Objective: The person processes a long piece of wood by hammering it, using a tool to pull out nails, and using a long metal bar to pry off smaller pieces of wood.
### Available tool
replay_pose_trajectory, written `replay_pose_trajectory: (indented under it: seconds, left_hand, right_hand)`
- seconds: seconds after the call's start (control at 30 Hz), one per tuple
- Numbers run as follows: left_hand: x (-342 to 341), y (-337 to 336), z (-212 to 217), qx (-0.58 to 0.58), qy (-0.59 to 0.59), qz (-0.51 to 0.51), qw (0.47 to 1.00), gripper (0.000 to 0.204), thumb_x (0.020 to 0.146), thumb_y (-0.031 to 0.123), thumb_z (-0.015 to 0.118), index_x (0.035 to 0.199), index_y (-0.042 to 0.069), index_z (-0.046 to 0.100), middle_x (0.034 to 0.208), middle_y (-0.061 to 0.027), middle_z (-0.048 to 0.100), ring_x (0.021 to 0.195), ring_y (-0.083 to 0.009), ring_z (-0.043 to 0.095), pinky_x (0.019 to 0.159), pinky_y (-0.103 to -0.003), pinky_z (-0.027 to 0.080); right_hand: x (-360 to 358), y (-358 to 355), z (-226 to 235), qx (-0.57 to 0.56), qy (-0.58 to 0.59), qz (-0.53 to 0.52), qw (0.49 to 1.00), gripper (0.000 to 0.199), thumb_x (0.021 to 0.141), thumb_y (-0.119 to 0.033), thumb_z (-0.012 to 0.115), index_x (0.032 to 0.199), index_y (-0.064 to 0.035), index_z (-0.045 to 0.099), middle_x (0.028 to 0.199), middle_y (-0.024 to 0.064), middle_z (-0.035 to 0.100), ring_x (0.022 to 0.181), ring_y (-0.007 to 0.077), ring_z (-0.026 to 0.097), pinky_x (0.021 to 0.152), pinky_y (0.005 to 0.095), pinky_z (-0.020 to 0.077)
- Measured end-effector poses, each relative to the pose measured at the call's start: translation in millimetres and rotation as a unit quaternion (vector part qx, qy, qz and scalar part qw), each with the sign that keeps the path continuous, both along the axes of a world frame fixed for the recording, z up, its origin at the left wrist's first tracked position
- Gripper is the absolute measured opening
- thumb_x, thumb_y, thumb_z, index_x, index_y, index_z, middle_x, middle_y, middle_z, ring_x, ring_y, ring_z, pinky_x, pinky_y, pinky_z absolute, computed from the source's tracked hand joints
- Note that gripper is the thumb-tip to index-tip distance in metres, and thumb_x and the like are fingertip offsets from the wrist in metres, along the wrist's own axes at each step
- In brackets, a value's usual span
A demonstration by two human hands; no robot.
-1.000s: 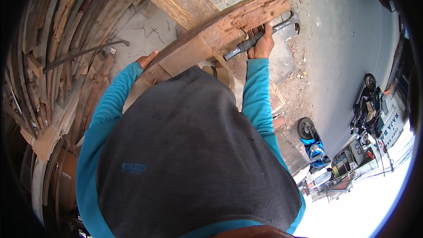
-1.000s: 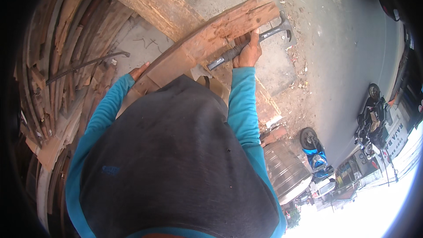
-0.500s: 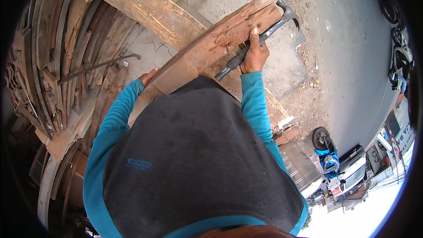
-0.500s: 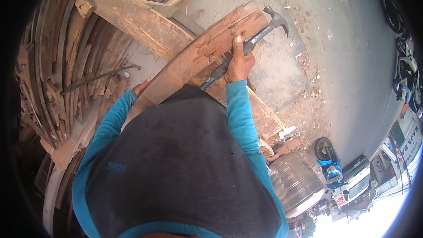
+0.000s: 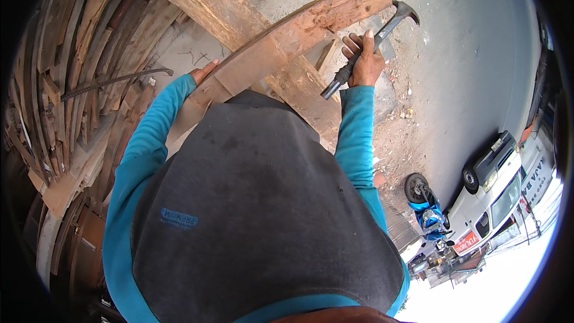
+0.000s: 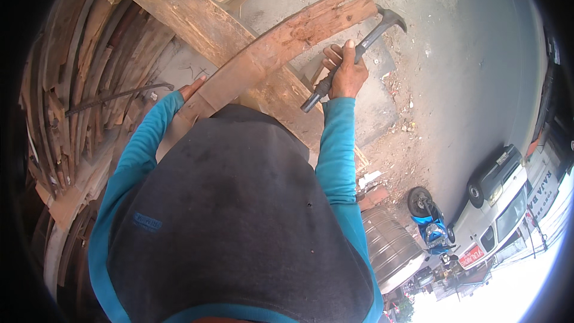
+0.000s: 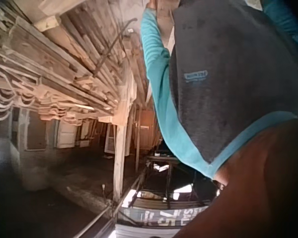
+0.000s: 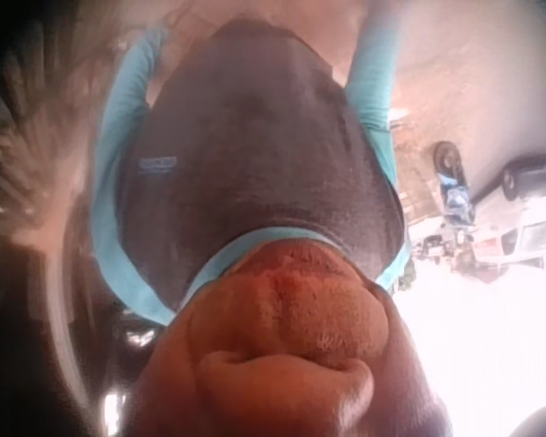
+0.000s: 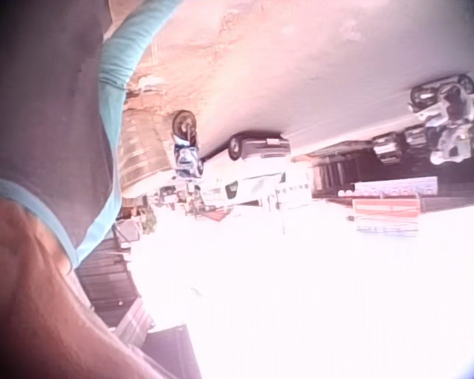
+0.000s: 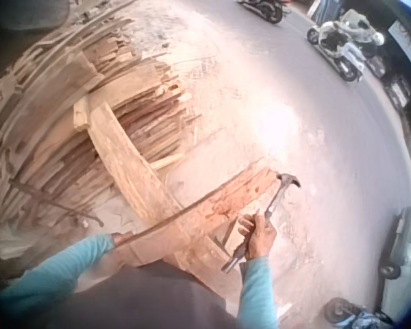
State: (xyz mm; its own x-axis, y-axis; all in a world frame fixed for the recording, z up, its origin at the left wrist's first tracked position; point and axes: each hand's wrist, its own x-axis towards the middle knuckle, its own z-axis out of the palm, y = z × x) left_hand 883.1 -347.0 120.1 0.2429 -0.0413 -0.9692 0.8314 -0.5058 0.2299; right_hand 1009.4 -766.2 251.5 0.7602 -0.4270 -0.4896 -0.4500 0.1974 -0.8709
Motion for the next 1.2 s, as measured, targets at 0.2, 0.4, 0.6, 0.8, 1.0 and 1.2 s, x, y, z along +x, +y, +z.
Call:
replay_pose_trajectory:
  seconds: [0.2,0.4,0.6,0.8,1.0,1.2]
  left_hand:
    - [5,-28,116,0.012,-0.396,0.169,0.903,0.086,0.084,0.075,0.055,0.129,0.002,0.059,0.123,-0.0217,0.063,0.121,-0.0341,0.057,0.105,-0.047,0.041]
    - [-45,-84,159,0.220,-0.457,-0.177,0.844,0.093,0.074,0.061,0.076,0.145,0.011,0.042,0.136,-0.0194,0.052,0.127,-0.0367,0.051,0.106,-0.049,0.040]
    - [-47,-99,134,0.313,-0.455,-0.174,0.815,0.101,0.064,0.039,0.090,0.144,0.011,0.036,0.130,-0.0192,0.052,0.121,-0.0403,0.051,0.099,-0.051,0.042]
    - [-48,-91,121,0.297,-0.460,-0.184,0.816,0.092,0.065,0.036,0.089,0.137,0.009,0.040,0.127,-0.0178,0.052,0.119,-0.0402,0.051,0.095,-0.054,0.042]
    - [-55,-89,114,0.306,-0.454,-0.161,0.821,0.090,0.066,0.033,0.087,0.140,0.014,0.039,0.132,-0.0129,0.051,0.122,-0.0372,0.051,0.097,-0.054,0.041]
    - [-54,-87,106,0.298,-0.470,-0.169,0.813,0.091,0.067,0.036,0.087,0.141,0.015,0.038,0.133,-0.0129,0.051,0.123,-0.0368,0.051,0.096,-0.055,0.042]
  right_hand:
    - [-27,-34,62,-0.107,-0.023,0.080,0.991,0.035,0.098,-0.032,0.063,0.090,0.0019,0.058,0.067,0.0074,0.059,0.048,0.0108,0.054,0.041,0.0248,0.0432]
    - [-73,-13,136,-0.158,-0.245,0.108,0.950,0.034,0.098,-0.026,0.064,0.111,0.0034,0.052,0.066,0.0046,0.055,0.049,0.0092,0.049,0.045,0.0236,0.0387]
    - [-126,-28,56,-0.269,-0.339,0.218,0.875,0.038,0.101,-0.035,0.059,0.110,0.0014,0.054,0.071,0.0071,0.056,0.058,0.0108,0.049,0.053,0.0253,0.0397]
    - [-109,-21,88,-0.111,-0.025,0.216,0.970,0.043,0.102,-0.043,0.053,0.091,-0.0013,0.051,0.062,0.0092,0.054,0.048,0.0171,0.053,0.045,0.0326,0.0444]
    - [-97,-26,213,-0.143,-0.548,0.104,0.817,0.047,0.103,-0.052,0.043,0.100,-0.0051,0.044,0.063,0.0058,0.051,0.047,0.0130,0.051,0.043,0.0271,0.0498]
    - [-147,-12,60,-0.297,-0.114,0.299,0.900,0.037,0.097,-0.037,0.061,0.089,-0.0010,0.060,0.072,0.0098,0.062,0.066,0.0227,0.060,0.062,0.0370,0.0478]
